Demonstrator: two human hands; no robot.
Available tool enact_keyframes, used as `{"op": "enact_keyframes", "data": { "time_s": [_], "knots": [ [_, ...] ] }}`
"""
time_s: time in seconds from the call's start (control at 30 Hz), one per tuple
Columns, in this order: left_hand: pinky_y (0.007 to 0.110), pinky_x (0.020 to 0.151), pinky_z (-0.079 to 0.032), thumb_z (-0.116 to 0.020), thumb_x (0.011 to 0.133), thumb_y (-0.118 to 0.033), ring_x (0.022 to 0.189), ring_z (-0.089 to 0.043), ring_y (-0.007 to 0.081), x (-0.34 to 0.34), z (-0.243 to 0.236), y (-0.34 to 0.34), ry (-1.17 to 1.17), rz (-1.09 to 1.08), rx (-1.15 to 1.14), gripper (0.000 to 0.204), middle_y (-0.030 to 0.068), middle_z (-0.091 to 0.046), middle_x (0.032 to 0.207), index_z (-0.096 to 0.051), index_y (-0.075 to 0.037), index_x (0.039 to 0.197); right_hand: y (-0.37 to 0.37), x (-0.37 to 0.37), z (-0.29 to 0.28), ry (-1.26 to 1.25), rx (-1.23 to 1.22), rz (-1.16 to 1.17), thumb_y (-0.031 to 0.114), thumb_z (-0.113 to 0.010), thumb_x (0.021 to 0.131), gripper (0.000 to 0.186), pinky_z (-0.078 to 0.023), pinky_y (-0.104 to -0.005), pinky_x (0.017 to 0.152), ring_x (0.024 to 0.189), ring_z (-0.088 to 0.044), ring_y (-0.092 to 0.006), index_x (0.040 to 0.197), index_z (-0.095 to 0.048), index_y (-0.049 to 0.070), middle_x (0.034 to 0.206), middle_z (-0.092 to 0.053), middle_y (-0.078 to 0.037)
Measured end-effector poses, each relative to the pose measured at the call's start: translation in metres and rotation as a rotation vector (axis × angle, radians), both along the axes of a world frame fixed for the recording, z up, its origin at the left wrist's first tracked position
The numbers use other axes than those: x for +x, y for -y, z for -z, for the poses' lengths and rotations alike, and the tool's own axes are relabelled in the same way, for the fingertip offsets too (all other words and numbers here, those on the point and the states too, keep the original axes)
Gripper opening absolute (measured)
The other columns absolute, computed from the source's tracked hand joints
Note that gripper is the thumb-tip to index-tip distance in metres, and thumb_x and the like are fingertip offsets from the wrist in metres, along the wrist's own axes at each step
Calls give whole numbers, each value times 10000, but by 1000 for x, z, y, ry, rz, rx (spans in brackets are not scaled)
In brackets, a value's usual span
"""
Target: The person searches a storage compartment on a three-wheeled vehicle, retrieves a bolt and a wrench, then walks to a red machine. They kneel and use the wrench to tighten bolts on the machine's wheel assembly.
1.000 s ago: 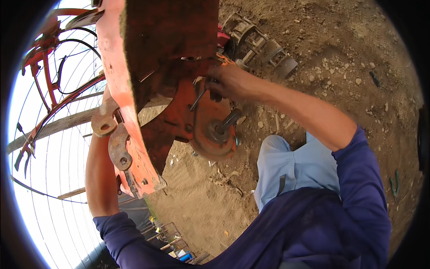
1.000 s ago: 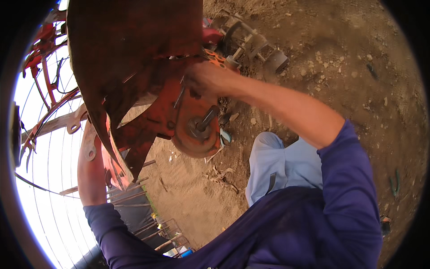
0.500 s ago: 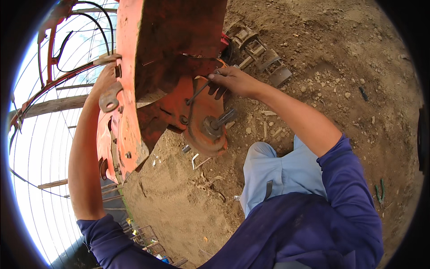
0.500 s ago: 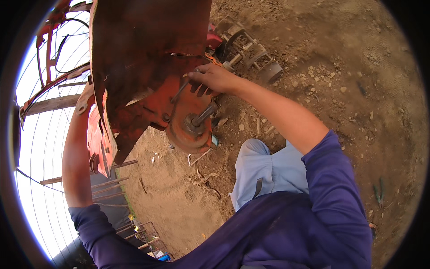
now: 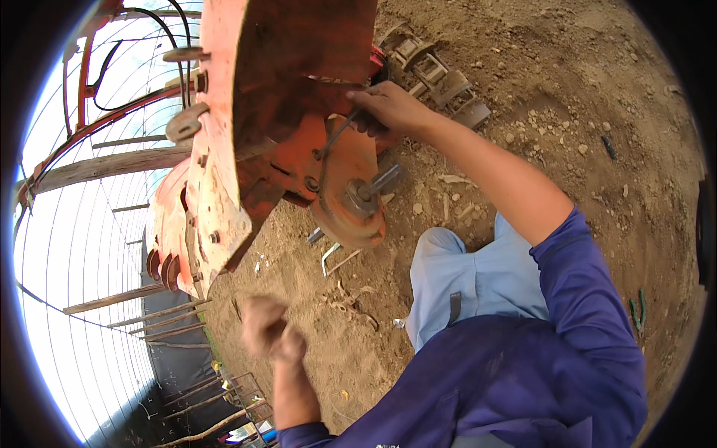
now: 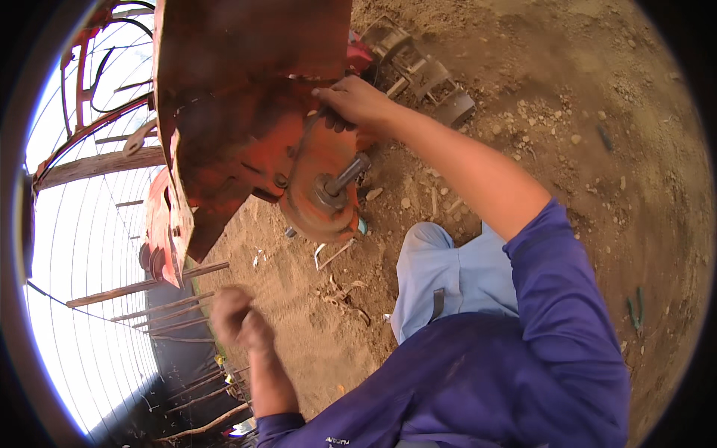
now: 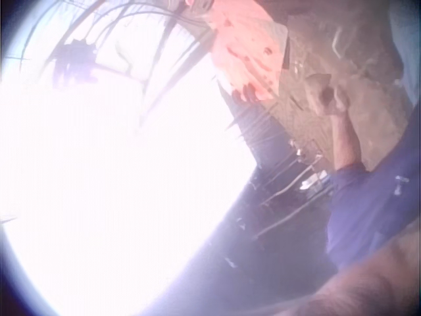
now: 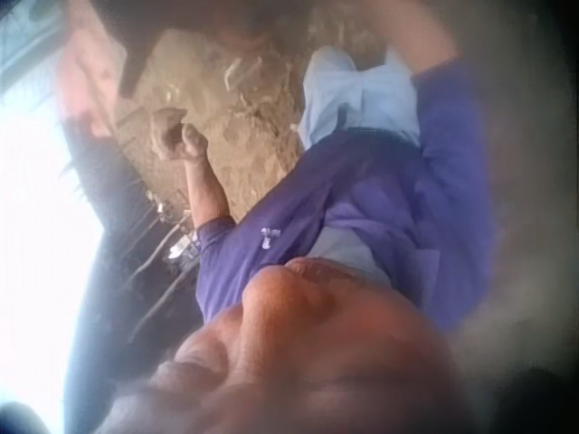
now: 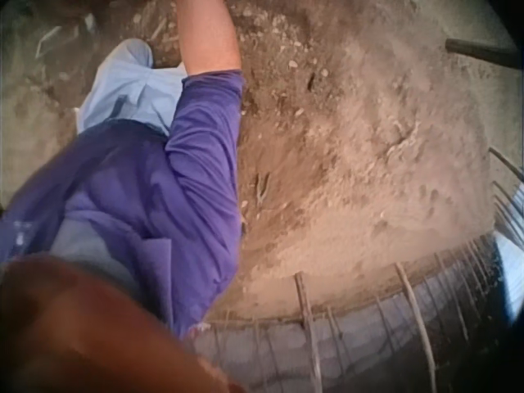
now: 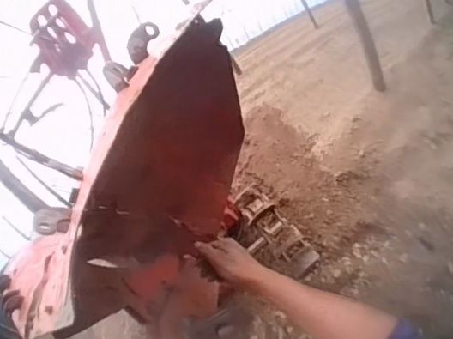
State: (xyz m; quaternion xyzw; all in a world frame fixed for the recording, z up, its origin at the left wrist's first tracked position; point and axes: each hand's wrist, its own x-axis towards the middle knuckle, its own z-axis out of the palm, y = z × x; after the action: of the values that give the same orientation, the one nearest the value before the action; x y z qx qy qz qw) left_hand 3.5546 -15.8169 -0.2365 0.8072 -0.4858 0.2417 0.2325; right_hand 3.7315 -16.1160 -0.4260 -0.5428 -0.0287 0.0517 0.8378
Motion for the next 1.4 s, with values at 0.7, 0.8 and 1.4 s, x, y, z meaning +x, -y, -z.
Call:
{"op": "enact_keyframes", "data": {
  "time_s": [0.7, 0.8, 1.4],
  "knots": [
    [238, 536, -477, -715, 968, -194, 723, -649, 95, 171, 114, -2, -974, -438, -614, 189, 28, -710, 917, -699, -41, 1078, -9, -8, -8, 73, -375, 164, 345, -574, 1084, 429, -512, -374, 617, 633, -648, -175, 931, -719, -29, 705, -672, -98],
    [265, 666, -500, -684, 998, -242, 864, -639, 122, 179, 111, -2, -1021, -483, -438, 263, 33, -691, 1027, -672, -36, 1160, -10, -9, -8, 122, -416, 210, 362, -578, 1050, 433, -564, -406, 697, 723, -732, -245, 919, -730, -23, 744, -727, -120],
    [243, 534, -490, -706, 988, -264, 764, -647, 99, 154, 92, 3, -824, -639, -368, 395, 34, -707, 1057, -642, -39, 1306, -8, -11, -6, 367, -642, 295, 371, -575, 1072, 378, -480, -500, 640, 718, -629, -432, 993, -634, 6, 746, -633, -231]
  ]
}}
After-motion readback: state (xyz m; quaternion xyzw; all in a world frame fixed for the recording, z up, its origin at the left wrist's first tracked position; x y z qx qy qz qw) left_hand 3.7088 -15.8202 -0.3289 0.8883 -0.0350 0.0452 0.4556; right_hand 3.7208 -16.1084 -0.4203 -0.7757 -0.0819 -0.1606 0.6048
